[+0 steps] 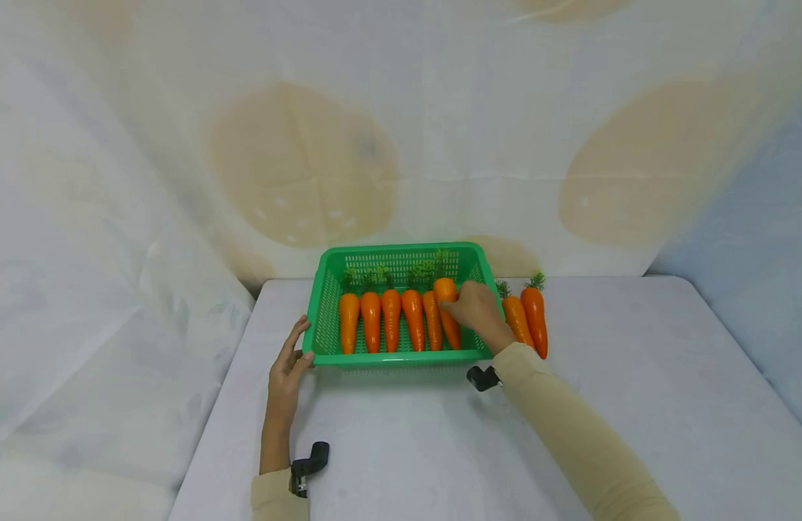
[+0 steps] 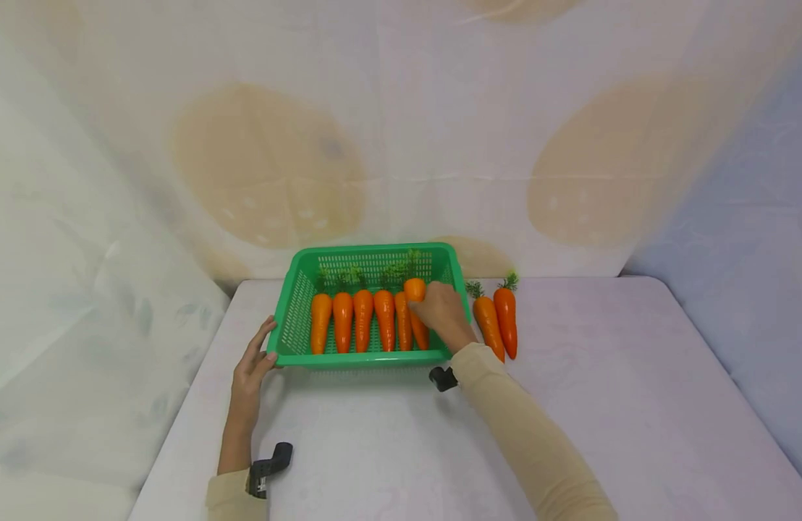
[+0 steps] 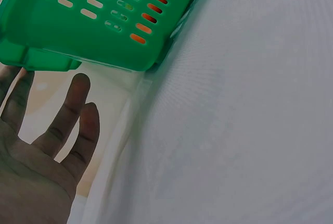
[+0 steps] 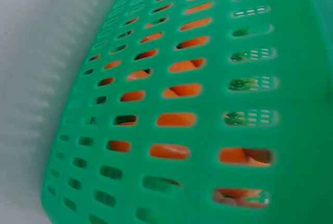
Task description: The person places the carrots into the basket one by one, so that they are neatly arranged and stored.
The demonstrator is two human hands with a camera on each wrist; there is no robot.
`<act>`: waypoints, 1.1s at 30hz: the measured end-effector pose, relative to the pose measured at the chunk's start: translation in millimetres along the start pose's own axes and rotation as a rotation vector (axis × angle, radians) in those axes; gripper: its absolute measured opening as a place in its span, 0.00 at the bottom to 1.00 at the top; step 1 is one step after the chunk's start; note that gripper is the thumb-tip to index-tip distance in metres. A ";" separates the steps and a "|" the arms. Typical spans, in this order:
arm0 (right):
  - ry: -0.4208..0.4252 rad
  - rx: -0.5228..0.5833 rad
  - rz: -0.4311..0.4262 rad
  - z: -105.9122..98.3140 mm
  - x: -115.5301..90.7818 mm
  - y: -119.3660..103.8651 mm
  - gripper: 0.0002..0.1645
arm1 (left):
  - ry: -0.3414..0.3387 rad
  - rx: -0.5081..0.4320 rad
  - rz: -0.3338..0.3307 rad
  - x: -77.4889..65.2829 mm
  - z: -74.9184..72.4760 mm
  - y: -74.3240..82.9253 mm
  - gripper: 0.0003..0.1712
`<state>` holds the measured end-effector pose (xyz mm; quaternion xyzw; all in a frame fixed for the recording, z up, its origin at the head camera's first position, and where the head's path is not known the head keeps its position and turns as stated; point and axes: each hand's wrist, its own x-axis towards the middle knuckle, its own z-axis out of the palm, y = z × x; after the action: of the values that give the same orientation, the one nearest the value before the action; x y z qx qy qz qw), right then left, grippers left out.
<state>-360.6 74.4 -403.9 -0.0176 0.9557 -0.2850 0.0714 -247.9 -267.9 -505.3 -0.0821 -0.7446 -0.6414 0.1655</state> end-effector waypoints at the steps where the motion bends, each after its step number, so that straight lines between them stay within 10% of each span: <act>1: -0.010 -0.005 0.010 0.7 0.3 -0.4 0.28 | -0.003 -0.001 0.002 0.1 0.1 0.6 0.29; 8: -0.048 -0.024 0.078 6.9 3.2 2.9 0.21 | -0.036 -0.018 -0.029 -1.9 4.8 37.6 0.29; 20: -0.070 0.049 0.111 8.8 13.5 6.1 0.18 | -0.025 0.017 -0.016 2.2 3.3 43.1 0.30; 33: -0.094 -0.016 0.103 11.9 5.5 3.4 0.17 | -0.012 0.021 -0.036 0.0 -2.3 2.8 0.29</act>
<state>-364.3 70.4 -416.3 0.0174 0.9531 -0.2723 0.1308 -246.6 -269.7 -502.5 -0.0708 -0.7536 -0.6359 0.1504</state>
